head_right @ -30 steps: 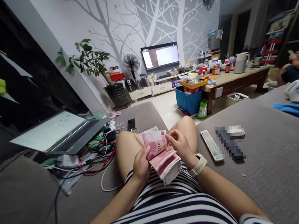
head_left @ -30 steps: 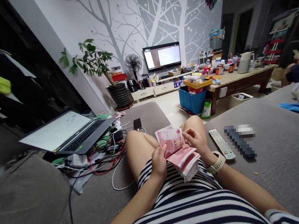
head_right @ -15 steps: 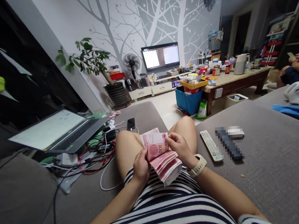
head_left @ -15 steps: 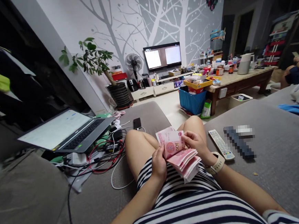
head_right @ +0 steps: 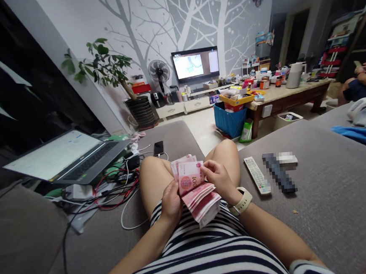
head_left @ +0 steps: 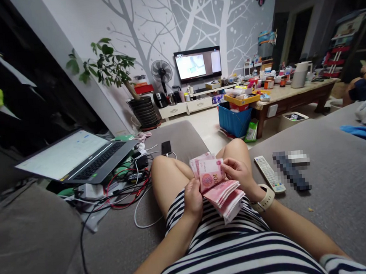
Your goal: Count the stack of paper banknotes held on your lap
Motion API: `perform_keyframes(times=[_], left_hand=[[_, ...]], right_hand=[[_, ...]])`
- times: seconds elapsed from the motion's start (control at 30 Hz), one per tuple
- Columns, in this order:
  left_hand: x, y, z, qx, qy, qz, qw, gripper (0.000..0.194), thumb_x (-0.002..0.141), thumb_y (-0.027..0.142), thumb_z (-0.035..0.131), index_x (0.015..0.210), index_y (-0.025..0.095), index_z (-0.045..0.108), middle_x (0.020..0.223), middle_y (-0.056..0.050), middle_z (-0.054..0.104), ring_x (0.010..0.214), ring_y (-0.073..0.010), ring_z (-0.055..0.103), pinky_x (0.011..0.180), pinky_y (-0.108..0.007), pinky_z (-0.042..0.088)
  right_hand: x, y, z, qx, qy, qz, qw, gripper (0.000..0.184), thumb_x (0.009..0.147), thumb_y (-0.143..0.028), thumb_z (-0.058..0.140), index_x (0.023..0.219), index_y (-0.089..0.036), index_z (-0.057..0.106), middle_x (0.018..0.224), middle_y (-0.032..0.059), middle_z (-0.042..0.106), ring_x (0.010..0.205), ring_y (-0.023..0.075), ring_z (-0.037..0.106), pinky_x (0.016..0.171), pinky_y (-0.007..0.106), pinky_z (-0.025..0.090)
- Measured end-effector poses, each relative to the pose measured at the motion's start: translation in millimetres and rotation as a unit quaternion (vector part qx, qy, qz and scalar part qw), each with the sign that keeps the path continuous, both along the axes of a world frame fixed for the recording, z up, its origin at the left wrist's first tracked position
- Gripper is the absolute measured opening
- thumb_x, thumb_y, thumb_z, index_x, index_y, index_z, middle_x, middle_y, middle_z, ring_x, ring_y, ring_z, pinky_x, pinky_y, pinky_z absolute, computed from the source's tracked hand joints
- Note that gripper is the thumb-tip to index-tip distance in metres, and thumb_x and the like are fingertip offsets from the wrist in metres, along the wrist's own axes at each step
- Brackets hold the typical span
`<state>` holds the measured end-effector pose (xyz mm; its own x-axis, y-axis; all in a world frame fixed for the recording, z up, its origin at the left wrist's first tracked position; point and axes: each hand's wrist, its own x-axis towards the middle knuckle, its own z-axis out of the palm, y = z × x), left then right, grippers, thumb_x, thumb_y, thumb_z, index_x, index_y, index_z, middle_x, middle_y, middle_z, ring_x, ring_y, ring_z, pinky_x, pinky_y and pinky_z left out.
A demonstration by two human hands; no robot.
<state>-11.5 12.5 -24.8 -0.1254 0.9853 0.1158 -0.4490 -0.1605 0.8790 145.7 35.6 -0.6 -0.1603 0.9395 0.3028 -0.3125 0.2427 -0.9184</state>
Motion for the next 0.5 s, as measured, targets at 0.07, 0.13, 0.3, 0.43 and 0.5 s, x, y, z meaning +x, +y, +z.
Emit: perform_keyframes(times=[0.07, 0.13, 0.3, 0.43, 0.5], left_hand=[[-1, 1, -2.0, -0.002, -0.006, 0.002, 1.0, 0.03, 0.074, 0.042, 0.066, 0.089, 0.016, 0.07, 0.085, -0.006, 0.074, 0.079, -0.0216, 0.068, 0.079, -0.035, 0.052], [-1, 1, -3.1, -0.005, -0.009, 0.006, 1.0, 0.031, 0.073, 0.042, 0.067, 0.089, 0.015, 0.07, 0.085, -0.006, 0.074, 0.078, -0.0214, 0.068, 0.079, -0.035, 0.053], [-1, -1, 2.0, -0.022, -0.023, -0.013, 0.999, 0.035, 0.072, 0.045, 0.069, 0.09, 0.015, 0.07, 0.087, -0.008, 0.074, 0.081, -0.0229, 0.069, 0.08, -0.036, 0.053], [2, -4, 9.3, -0.02, -0.03, -0.033, 0.999, 0.037, 0.072, 0.042, 0.072, 0.095, 0.013, 0.07, 0.09, -0.009, 0.074, 0.087, -0.0249, 0.07, 0.084, -0.038, 0.052], [3, -5, 10.9, -0.023, -0.03, -0.029, 0.999, 0.037, 0.07, 0.042, 0.073, 0.094, 0.013, 0.07, 0.09, -0.01, 0.075, 0.088, -0.0258, 0.07, 0.085, -0.04, 0.052]], right_hand=[[0, 0, -0.1, 0.002, 0.003, 0.003, 1.0, 0.033, 0.078, -0.048, 0.069, 0.076, -0.017, 0.06, 0.066, -0.0013, 0.056, 0.059, 0.0109, 0.047, 0.053, 0.023, 0.033], [0, 0, -0.2, -0.001, 0.003, 0.002, 1.0, 0.034, 0.078, -0.049, 0.069, 0.076, -0.017, 0.06, 0.066, -0.0013, 0.056, 0.059, 0.0109, 0.047, 0.053, 0.023, 0.034], [0, -2, 1.6, -0.012, -0.013, -0.009, 1.0, 0.038, 0.076, -0.055, 0.067, 0.073, -0.018, 0.06, 0.06, -0.0019, 0.055, 0.052, 0.0101, 0.044, 0.048, 0.023, 0.03], [-2, -3, 4.1, -0.021, -0.012, -0.005, 1.0, 0.043, 0.077, -0.061, 0.063, 0.071, -0.019, 0.056, 0.05, -0.0037, 0.05, 0.044, 0.0102, 0.042, 0.044, 0.024, 0.03], [-2, -2, 4.8, -0.021, -0.012, -0.032, 0.999, 0.043, 0.072, -0.06, 0.068, 0.07, -0.02, 0.054, 0.05, -0.0051, 0.048, 0.044, 0.0098, 0.041, 0.044, 0.024, 0.032]])
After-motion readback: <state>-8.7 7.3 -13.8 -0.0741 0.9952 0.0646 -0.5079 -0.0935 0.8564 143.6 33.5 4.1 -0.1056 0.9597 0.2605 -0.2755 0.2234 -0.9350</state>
